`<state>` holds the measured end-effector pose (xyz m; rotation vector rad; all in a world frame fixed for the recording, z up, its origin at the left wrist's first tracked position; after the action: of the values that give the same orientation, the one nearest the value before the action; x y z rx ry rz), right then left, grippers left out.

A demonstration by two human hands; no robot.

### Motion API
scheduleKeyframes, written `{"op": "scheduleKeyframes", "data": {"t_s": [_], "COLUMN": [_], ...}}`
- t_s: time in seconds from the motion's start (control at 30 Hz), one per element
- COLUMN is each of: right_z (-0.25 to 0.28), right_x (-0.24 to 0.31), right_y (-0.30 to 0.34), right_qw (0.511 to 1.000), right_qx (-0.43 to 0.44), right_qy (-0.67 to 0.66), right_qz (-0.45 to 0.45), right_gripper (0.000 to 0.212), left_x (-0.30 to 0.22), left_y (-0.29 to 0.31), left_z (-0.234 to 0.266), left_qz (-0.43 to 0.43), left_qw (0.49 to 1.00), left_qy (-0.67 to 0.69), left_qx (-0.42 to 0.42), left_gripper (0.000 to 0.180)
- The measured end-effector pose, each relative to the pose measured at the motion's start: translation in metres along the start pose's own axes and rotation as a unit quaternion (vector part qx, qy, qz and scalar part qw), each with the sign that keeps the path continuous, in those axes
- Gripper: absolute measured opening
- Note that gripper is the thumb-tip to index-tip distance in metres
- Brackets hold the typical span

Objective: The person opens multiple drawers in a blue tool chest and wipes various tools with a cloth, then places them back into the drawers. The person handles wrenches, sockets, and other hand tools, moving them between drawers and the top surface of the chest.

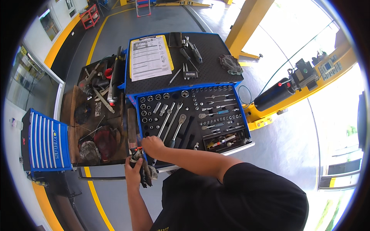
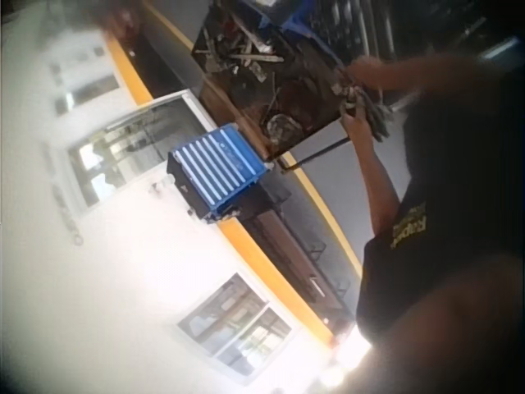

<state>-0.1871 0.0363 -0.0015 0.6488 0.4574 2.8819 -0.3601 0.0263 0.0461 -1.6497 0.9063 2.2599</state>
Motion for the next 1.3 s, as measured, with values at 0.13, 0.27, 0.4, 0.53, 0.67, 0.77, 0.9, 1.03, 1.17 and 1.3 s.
{"op": "scheduleKeyframes", "data": {"t_s": [0.13,0.27,0.4,0.53,0.67,0.77,0.9,1.03,1.17,1.3], "right_z": [0.01,0.074,0.237,0.379,0.397,0.384,0.38,0.365,0.403,0.419], "right_x": [-0.004,-0.055,-0.182,-0.304,-0.364,-0.387,-0.438,-0.503,-0.485,-0.439], "right_y": [0.002,0.005,-0.024,-0.094,-0.19,-0.251,-0.311,-0.325,-0.283,-0.149], "right_qw": [0.998,0.986,0.986,0.941,0.969,0.963,0.962,0.97,0.876,0.977], "right_qx": [0.032,0.102,-0.125,-0.304,-0.188,-0.096,0.057,0.051,-0.016,-0.049], "right_qy": [-0.051,-0.128,-0.113,-0.052,-0.029,0.125,0.156,0.118,0.469,-0.175], "right_qz": [0.002,0.011,-0.015,-0.135,-0.159,-0.219,-0.216,-0.208,0.113,0.111], "right_gripper": [0.015,0.043,0.036,0.031,0.045,0.055,0.03,0.032,0.031,0.029], "left_x": [-0.001,0.002,0.005,0.009,0.015,0.017,0.017,0.011,0.007,0.009], "left_y": [-0.009,-0.013,-0.012,-0.008,-0.001,0.002,0.004,0.004,0.002,0.001], "left_z": [-0.022,-0.041,-0.058,-0.072,-0.083,-0.086,-0.087,-0.086,-0.084,-0.077], "left_qz": [0.014,0.042,0.042,0.037,0.031,0.034,0.048,0.045,0.034,0.051], "left_qw": [0.999,0.997,0.995,0.99,0.98,0.976,0.975,0.972,0.978,0.981], "left_qy": [-0.043,-0.065,-0.09,-0.081,-0.064,-0.066,-0.033,-0.064,-0.02,0.064], "left_qx": [-0.011,0.0,-0.026,-0.112,-0.185,-0.205,-0.215,-0.222,-0.207,-0.176], "left_gripper": [0.053,0.047,0.042,0.04,0.04,0.038,0.034,0.035,0.038,0.041]}}
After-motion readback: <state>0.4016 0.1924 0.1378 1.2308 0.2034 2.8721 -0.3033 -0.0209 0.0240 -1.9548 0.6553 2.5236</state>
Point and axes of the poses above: each hand's wrist, its own y-axis away from the middle knuckle, its own z-axis out of the back of the hand, x = y × z, the point moved 4 cm from there along -y, towards the middle knuckle, and after that the axes turned 12 degrees about x, right-handed, at the moved point
